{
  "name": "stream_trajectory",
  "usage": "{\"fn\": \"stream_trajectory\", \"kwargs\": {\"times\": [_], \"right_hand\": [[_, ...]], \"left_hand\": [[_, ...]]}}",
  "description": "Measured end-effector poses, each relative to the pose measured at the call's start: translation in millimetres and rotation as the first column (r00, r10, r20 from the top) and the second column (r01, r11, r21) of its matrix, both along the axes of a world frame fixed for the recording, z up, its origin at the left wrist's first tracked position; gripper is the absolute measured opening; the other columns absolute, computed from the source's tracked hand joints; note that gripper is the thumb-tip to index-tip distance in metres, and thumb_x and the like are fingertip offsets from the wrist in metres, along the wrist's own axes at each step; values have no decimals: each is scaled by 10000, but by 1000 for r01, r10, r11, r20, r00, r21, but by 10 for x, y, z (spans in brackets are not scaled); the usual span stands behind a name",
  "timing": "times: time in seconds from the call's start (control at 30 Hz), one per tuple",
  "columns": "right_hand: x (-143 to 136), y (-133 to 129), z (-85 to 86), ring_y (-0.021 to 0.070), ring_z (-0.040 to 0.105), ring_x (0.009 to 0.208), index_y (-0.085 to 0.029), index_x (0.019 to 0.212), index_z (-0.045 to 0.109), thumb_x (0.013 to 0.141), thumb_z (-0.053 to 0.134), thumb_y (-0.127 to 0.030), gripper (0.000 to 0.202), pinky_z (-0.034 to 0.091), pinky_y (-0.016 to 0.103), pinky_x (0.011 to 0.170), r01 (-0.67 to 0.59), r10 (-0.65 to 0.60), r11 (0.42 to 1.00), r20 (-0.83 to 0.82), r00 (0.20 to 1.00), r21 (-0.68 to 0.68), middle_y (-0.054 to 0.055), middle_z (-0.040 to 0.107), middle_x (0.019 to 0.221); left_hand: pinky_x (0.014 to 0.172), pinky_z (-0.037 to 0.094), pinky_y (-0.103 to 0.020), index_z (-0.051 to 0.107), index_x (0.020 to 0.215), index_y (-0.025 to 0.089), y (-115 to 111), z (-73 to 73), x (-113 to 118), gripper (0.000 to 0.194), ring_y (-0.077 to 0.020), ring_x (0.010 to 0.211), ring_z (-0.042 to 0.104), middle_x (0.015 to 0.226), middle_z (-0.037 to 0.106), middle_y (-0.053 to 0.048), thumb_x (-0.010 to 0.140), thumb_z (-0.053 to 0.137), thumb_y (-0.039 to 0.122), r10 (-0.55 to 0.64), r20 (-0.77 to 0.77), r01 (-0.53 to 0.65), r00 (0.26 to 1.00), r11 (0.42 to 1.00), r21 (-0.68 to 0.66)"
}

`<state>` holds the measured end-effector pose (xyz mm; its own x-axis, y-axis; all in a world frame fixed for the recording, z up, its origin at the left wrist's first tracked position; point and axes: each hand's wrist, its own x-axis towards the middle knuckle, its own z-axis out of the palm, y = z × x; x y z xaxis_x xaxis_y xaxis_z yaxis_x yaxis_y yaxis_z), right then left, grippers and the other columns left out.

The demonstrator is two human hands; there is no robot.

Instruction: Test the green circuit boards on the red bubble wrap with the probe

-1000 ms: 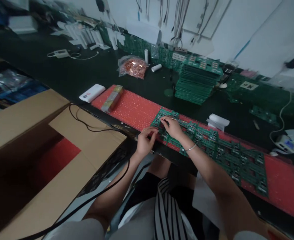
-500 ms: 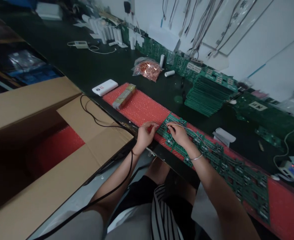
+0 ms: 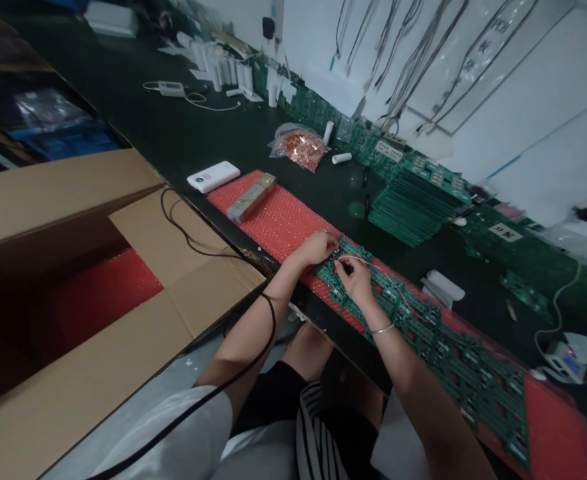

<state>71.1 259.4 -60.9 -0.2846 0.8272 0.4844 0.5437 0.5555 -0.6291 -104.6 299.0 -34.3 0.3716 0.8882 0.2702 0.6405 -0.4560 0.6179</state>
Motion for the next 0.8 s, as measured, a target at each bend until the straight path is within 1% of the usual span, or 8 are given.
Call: {"fn": "stream_trajectory", "kwargs": {"times": [0.13, 0.3, 0.47, 0.6, 0.63, 0.7, 0.8], "right_hand": [[-3, -7, -10, 211, 630, 813, -195, 831, 636, 897, 563, -361, 193, 522, 356, 784, -1, 1, 1000, -4, 1000, 11, 73, 689, 820], [-9, -14, -11, 206, 625, 801, -203, 822, 634, 902, 562, -362, 192, 516, 346, 770, 3, -3, 1000, -6, 1000, 10, 63, 681, 810], [-15, -13, -14, 203, 619, 783, -203, 818, 629, 898, 563, -344, 175, 509, 341, 756, 3, -2, 1000, -10, 1000, 30, 58, 676, 798], [-18, -14, -15, 203, 620, 787, -206, 813, 622, 895, 552, -356, 185, 511, 343, 765, 9, -8, 1000, -6, 1000, 28, 60, 677, 805], [-18, -15, -13, 204, 620, 789, -206, 816, 622, 893, 551, -359, 186, 512, 344, 764, 10, -9, 1000, -6, 1000, 22, 61, 678, 809], [-15, -19, -10, 208, 625, 799, -203, 819, 624, 890, 552, -362, 188, 515, 348, 768, 9, -9, 1000, -4, 1000, 11, 66, 681, 820], [-8, -18, -6, 214, 632, 817, -203, 814, 627, 890, 552, -365, 195, 516, 353, 786, 13, -13, 1000, 17, 1000, 2, 72, 685, 823]], "left_hand": [[859, 509, -249, 747, 806, 147, 105, -36, 47, 162, -172, 890, 665, 903, 737, -76, 815, 593, 101, -50, -105, 49, 993, 999, -8], [954, 476, -283, 757, 841, 167, 126, -45, 95, 191, -197, 1009, 641, 931, 736, -78, 821, 575, 114, -64, -215, 64, 975, 998, -6], [935, 477, -308, 743, 850, 126, 85, -5, 146, 193, -227, 1014, 634, 965, 708, -135, 860, 551, 145, -31, -293, 30, 956, 1000, -7], [909, 488, -321, 723, 826, 121, 52, 14, 184, 175, -240, 987, 647, 972, 695, -144, 863, 555, 155, -3, -318, -2, 948, 1000, -13], [906, 491, -324, 719, 844, 120, 44, 17, 189, 166, -245, 991, 650, 993, 694, -148, 862, 558, 154, 6, -315, -11, 949, 1000, -13], [893, 502, -329, 707, 961, 108, 26, 21, 186, 182, -256, 1006, 655, 1041, 694, -161, 850, 564, 136, 34, -295, -38, 955, 999, -8], [875, 518, -313, 618, 1210, 91, -21, 3, 138, 375, -241, 1015, 670, 1089, 702, -157, 848, 524, 79, 75, -246, -78, 966, 997, -4]]}}
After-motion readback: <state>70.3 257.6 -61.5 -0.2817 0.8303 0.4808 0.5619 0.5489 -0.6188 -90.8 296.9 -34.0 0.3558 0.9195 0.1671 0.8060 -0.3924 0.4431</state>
